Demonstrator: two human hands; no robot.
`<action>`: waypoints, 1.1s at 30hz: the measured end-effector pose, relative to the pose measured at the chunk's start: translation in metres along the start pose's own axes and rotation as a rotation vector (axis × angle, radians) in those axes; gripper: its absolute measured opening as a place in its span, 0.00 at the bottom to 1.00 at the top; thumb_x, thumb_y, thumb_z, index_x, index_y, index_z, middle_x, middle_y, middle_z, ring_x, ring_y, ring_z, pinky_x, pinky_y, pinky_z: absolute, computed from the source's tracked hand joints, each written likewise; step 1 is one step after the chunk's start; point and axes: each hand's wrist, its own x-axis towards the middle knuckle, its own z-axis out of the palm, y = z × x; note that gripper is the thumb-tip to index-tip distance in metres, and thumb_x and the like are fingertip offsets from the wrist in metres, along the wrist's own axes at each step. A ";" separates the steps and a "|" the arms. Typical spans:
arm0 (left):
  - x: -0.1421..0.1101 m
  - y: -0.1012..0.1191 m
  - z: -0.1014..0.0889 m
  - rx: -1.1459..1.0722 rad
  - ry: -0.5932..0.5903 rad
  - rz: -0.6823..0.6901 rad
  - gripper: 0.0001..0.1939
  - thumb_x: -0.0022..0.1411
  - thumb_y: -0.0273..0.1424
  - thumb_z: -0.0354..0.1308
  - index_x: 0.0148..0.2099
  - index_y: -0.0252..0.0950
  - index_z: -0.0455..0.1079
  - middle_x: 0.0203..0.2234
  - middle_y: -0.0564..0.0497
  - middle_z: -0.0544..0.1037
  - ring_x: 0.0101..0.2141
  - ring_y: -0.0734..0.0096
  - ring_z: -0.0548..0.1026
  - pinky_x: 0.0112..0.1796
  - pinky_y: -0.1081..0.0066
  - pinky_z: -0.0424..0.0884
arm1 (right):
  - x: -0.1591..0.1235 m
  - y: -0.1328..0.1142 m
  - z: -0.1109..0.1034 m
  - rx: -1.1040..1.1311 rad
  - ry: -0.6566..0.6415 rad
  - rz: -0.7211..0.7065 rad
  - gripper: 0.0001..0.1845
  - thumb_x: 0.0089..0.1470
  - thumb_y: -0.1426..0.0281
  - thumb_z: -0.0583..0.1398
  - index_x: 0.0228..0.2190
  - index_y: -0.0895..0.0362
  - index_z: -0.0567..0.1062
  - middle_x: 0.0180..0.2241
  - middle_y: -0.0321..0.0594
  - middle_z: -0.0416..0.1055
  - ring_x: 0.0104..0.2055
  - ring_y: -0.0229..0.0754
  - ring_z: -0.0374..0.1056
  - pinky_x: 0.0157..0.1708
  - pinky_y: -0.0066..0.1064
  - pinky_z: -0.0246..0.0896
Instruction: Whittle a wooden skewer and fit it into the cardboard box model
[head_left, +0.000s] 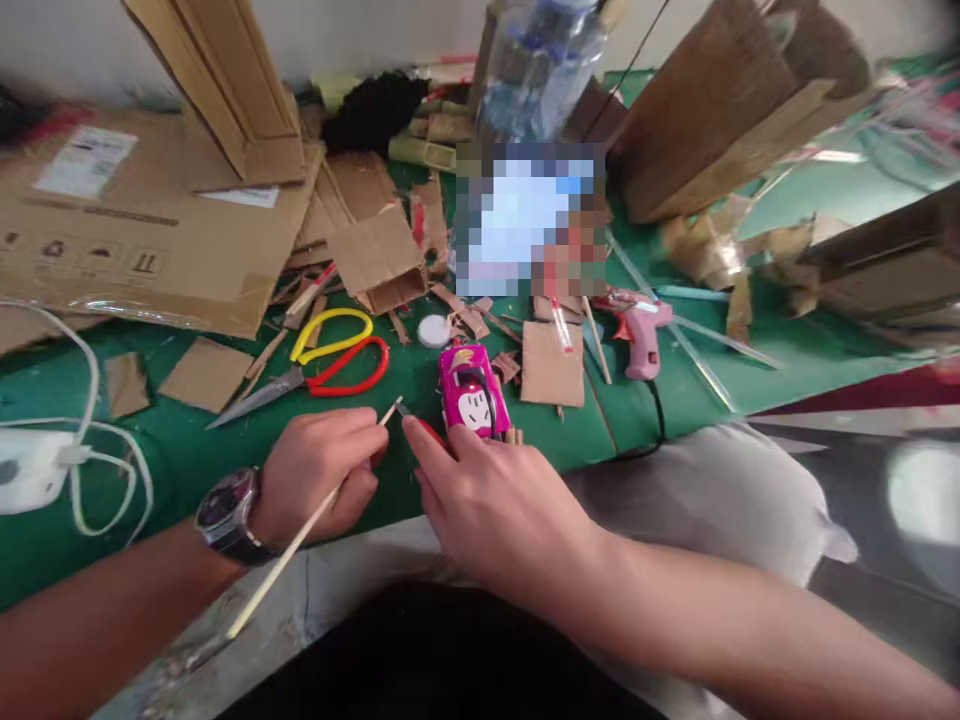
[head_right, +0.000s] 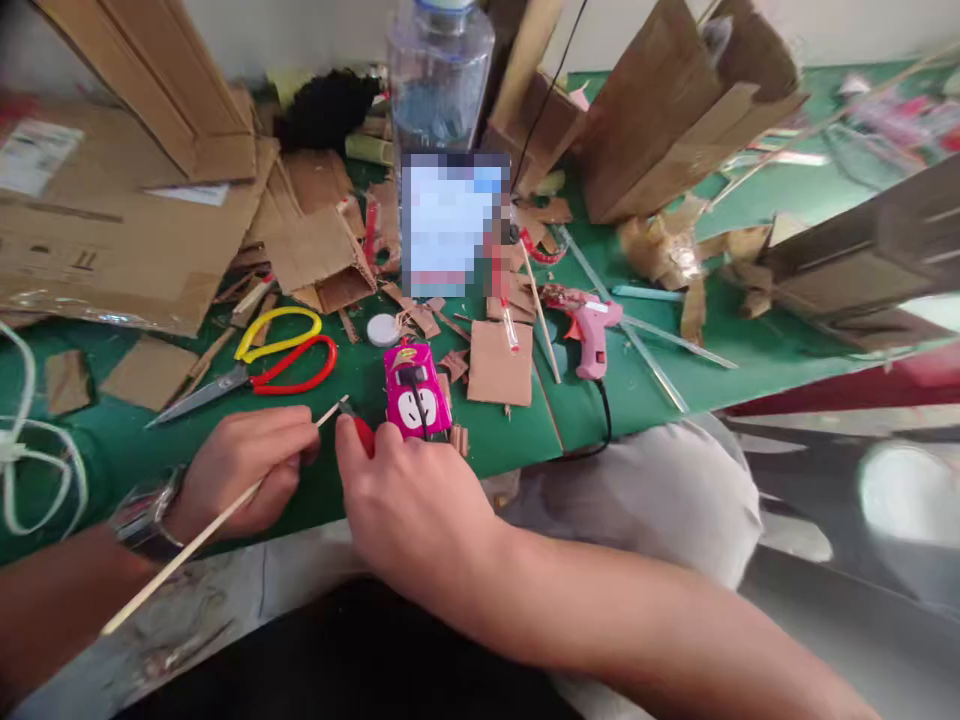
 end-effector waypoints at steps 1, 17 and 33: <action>0.001 0.000 0.001 0.004 0.004 0.015 0.09 0.60 0.23 0.46 0.30 0.37 0.63 0.24 0.51 0.64 0.26 0.66 0.63 0.28 0.64 0.58 | 0.001 0.000 0.000 -0.012 -0.031 0.027 0.24 0.62 0.69 0.59 0.59 0.63 0.70 0.31 0.40 0.74 0.23 0.43 0.70 0.16 0.37 0.37; 0.006 0.001 0.000 -0.009 0.018 0.042 0.09 0.59 0.23 0.47 0.28 0.38 0.61 0.23 0.51 0.64 0.24 0.68 0.62 0.26 0.65 0.58 | 0.000 -0.003 -0.004 0.061 -0.023 0.029 0.24 0.62 0.69 0.59 0.58 0.62 0.72 0.29 0.41 0.75 0.24 0.40 0.68 0.19 0.36 0.34; 0.006 0.000 0.002 0.045 0.052 0.112 0.10 0.60 0.25 0.47 0.27 0.39 0.60 0.23 0.51 0.64 0.24 0.66 0.62 0.26 0.64 0.58 | 0.008 -0.009 0.000 0.014 -0.066 0.084 0.25 0.64 0.67 0.56 0.60 0.61 0.70 0.29 0.42 0.75 0.23 0.42 0.71 0.19 0.34 0.38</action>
